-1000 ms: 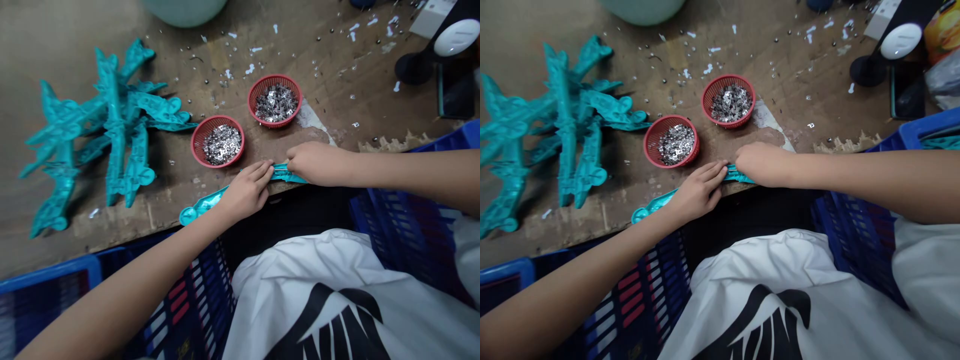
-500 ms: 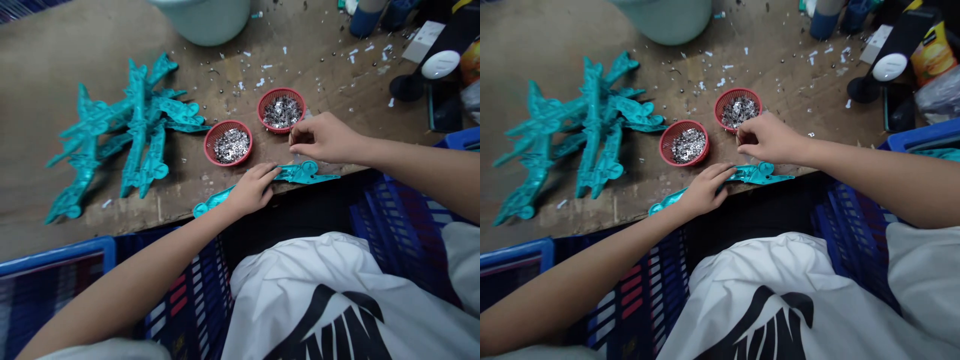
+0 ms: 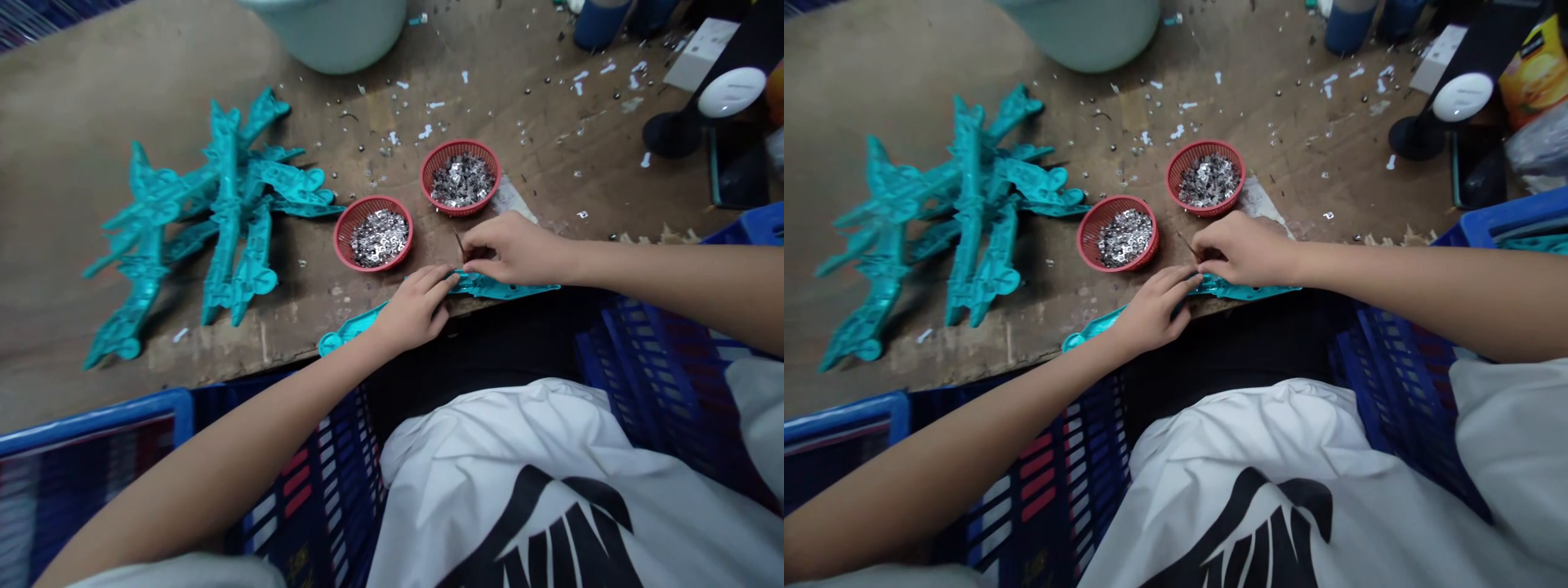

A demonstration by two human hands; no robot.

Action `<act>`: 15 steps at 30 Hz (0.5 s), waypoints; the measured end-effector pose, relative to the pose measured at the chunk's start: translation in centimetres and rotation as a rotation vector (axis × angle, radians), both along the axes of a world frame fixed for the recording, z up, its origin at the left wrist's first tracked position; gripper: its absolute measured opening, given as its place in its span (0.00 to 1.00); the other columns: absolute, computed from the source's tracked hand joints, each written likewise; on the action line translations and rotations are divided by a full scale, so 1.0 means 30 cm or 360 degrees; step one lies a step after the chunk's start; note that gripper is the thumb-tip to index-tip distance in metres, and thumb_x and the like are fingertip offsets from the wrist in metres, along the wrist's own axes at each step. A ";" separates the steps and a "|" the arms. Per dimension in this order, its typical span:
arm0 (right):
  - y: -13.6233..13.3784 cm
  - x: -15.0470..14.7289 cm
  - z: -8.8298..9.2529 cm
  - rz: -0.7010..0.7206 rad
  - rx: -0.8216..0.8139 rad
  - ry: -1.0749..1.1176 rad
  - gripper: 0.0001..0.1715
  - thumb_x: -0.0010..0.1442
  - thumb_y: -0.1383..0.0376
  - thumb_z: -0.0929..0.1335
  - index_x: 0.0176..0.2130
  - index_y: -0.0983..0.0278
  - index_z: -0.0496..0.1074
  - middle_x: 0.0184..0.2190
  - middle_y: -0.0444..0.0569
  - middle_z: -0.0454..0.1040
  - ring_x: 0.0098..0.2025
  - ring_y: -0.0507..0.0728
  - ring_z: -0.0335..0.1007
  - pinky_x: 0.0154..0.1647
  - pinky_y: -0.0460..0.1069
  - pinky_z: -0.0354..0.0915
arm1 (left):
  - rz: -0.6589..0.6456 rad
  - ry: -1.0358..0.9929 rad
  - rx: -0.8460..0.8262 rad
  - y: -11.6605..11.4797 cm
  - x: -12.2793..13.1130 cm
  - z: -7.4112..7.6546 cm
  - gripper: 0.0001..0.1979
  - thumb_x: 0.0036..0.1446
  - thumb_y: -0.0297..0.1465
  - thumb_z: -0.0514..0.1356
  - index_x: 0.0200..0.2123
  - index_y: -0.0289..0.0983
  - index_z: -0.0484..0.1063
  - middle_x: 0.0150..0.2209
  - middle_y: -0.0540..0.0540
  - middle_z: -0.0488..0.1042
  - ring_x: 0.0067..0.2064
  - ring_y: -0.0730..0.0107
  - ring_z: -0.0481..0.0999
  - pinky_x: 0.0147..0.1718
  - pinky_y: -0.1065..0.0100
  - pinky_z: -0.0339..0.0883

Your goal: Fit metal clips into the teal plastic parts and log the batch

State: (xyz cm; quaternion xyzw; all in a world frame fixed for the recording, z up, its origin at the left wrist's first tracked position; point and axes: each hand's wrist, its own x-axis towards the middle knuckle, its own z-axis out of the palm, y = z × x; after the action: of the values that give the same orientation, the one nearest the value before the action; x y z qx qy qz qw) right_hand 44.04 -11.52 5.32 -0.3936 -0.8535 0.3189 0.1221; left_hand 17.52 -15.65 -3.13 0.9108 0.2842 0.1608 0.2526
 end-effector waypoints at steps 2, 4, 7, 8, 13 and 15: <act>-0.003 -0.004 0.011 -0.0016 0.0001 -0.0015 0.10 0.68 0.64 0.70 0.42 0.65 0.82 0.38 0.53 0.84 0.40 0.59 0.76 0.41 0.51 0.64 | 0.0000 -0.0002 -0.0014 0.000 0.002 0.001 0.31 0.64 0.24 0.58 0.70 0.31 0.71 0.71 0.27 0.72 0.71 0.40 0.72 0.70 0.35 0.70; -0.005 -0.009 0.022 -0.0022 -0.0001 -0.0040 0.11 0.69 0.63 0.69 0.43 0.65 0.83 0.39 0.54 0.85 0.41 0.60 0.76 0.42 0.51 0.65 | 0.0002 0.0015 -0.0006 0.000 0.003 0.003 0.31 0.64 0.24 0.58 0.70 0.31 0.71 0.71 0.28 0.72 0.71 0.40 0.72 0.70 0.36 0.70; -0.011 -0.014 0.035 0.0015 0.0007 -0.0102 0.11 0.69 0.64 0.69 0.44 0.65 0.83 0.40 0.54 0.85 0.42 0.61 0.77 0.43 0.52 0.66 | 0.0011 0.0032 -0.0024 0.000 0.002 0.008 0.31 0.65 0.24 0.58 0.71 0.32 0.71 0.71 0.28 0.72 0.72 0.40 0.72 0.71 0.35 0.69; -0.015 -0.014 0.037 0.0027 0.0017 -0.0128 0.11 0.69 0.64 0.69 0.44 0.65 0.83 0.40 0.55 0.85 0.42 0.61 0.78 0.44 0.52 0.66 | 0.0011 0.0030 -0.0036 0.000 0.002 0.009 0.31 0.64 0.24 0.58 0.71 0.32 0.71 0.72 0.28 0.72 0.72 0.40 0.72 0.71 0.34 0.69; -0.042 -0.009 0.030 0.0146 0.0047 -0.0252 0.10 0.69 0.65 0.70 0.43 0.64 0.83 0.38 0.54 0.84 0.41 0.61 0.78 0.42 0.51 0.65 | 0.0016 0.0069 -0.0052 -0.001 0.003 0.022 0.30 0.64 0.25 0.58 0.69 0.32 0.73 0.71 0.30 0.73 0.71 0.42 0.72 0.71 0.36 0.69; -0.038 -0.006 0.020 0.0190 0.0050 -0.0238 0.11 0.69 0.64 0.69 0.43 0.65 0.83 0.38 0.55 0.84 0.40 0.61 0.77 0.42 0.51 0.65 | 0.0025 0.0088 -0.0061 0.001 0.006 0.029 0.29 0.65 0.26 0.58 0.68 0.33 0.73 0.71 0.31 0.73 0.70 0.42 0.73 0.69 0.38 0.70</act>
State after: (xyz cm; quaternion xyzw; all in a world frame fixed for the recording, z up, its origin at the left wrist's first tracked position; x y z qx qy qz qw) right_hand 43.87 -12.66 5.92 -0.3628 -0.8871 0.2819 0.0448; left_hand 17.69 -15.61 -2.24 0.9075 0.3014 0.1322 0.2609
